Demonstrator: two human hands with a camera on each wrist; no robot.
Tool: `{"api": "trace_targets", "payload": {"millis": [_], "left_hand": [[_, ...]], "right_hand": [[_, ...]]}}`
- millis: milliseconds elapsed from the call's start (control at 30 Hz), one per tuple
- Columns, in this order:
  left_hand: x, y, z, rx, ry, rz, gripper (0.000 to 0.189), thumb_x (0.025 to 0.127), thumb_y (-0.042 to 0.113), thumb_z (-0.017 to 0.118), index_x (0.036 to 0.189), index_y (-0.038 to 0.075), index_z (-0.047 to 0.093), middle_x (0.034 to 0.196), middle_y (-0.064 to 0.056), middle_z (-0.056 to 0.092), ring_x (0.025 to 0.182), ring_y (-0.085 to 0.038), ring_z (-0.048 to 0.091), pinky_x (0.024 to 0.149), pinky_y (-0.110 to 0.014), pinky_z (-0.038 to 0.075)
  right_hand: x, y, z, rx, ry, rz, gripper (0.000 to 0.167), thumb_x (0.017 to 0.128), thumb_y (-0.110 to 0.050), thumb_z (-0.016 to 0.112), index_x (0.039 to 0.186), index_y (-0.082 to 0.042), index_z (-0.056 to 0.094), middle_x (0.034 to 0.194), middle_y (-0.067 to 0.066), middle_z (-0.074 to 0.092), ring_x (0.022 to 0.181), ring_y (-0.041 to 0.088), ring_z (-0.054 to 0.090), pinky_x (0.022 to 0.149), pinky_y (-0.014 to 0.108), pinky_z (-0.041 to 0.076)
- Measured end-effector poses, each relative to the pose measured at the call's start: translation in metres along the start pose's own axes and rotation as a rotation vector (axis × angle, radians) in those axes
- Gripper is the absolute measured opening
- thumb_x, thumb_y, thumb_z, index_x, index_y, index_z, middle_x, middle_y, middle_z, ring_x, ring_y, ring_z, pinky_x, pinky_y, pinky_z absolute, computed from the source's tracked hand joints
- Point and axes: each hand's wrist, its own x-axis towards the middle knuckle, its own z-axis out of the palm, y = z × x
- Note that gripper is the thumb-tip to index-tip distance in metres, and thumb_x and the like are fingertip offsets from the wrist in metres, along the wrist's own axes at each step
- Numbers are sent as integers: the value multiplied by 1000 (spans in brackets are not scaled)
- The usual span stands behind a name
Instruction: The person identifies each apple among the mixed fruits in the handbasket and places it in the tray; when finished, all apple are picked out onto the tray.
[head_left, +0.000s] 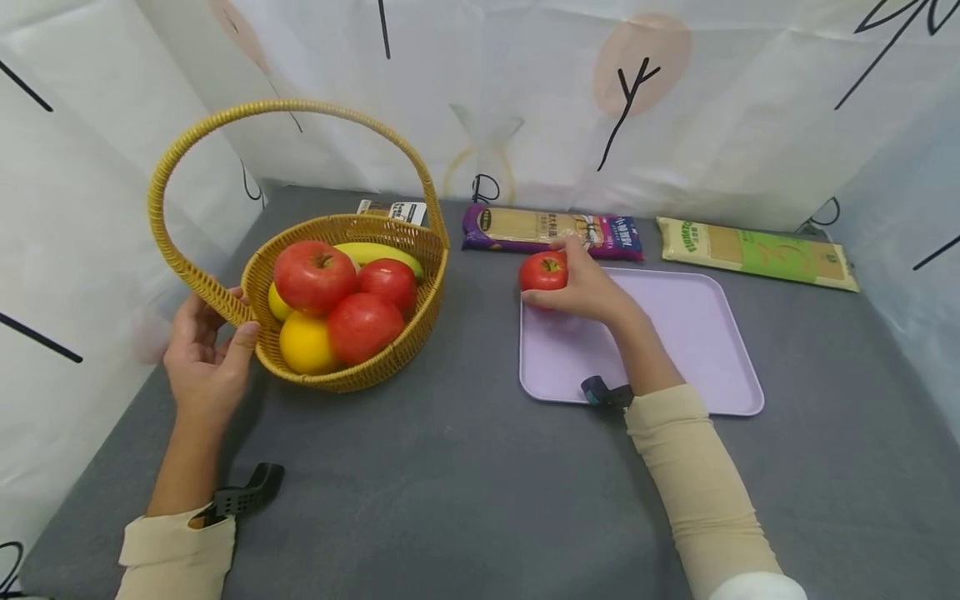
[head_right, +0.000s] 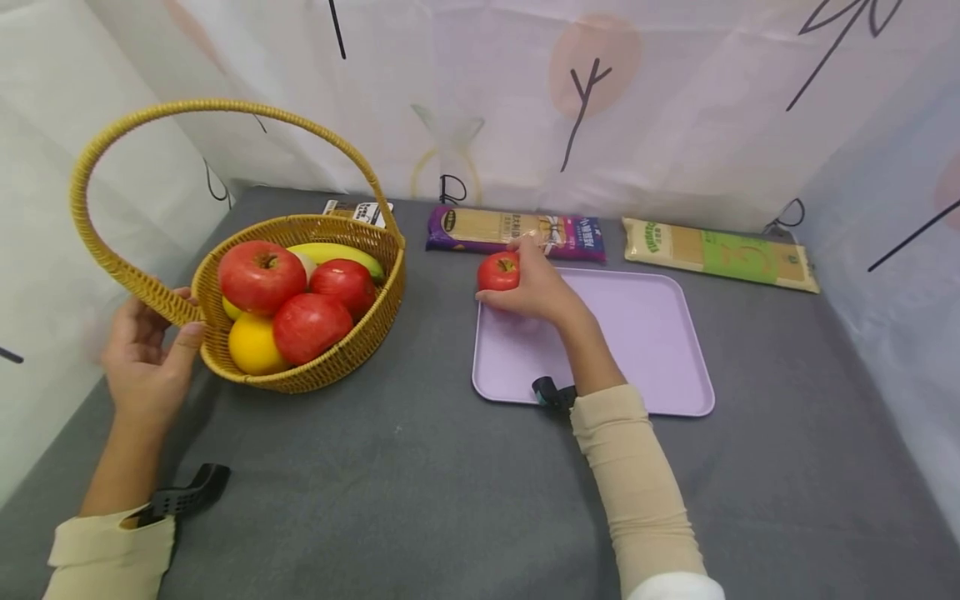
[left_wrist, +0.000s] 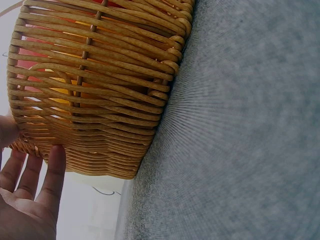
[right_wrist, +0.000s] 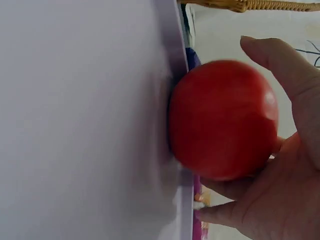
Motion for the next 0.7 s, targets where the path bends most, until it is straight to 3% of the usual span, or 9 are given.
{"api": "trace_targets", "payload": {"millis": [167, 300, 433, 700], "left_hand": [[0, 2, 1, 23, -1, 5, 57, 85, -21, 60, 139, -7, 51, 125, -23, 60, 108, -27, 58, 89, -19, 53], [3, 10, 5, 29, -7, 21, 55, 86, -20, 60, 138, -8, 51, 124, -24, 60, 107, -27, 58, 89, -19, 53], [2, 9, 4, 28, -6, 26, 54, 85, -20, 61, 137, -8, 52, 123, -24, 60, 106, -26, 59, 87, -19, 53], [1, 0, -1, 91, 2, 15, 56, 85, -20, 62, 138, -6, 52, 124, -22, 61, 107, -26, 58, 87, -18, 53]], "right_hand": [[-7, -22, 6, -43, 60, -70, 88, 80, -39, 82, 148, -9, 33, 142, 14, 43, 129, 32, 41, 102, 55, 46], [-12, -44, 15, -51, 81, -182, 83, 82, -38, 82, 148, -9, 40, 147, 10, 43, 135, 28, 37, 107, 53, 42], [-18, -65, 33, -36, 63, -269, 77, 83, -36, 82, 146, -10, 45, 147, 6, 45, 138, 22, 38, 113, 48, 36], [-20, -101, 76, 8, 4, -416, 70, 84, -36, 80, 142, -11, 49, 144, 4, 50, 134, 19, 43, 109, 41, 42]]}}
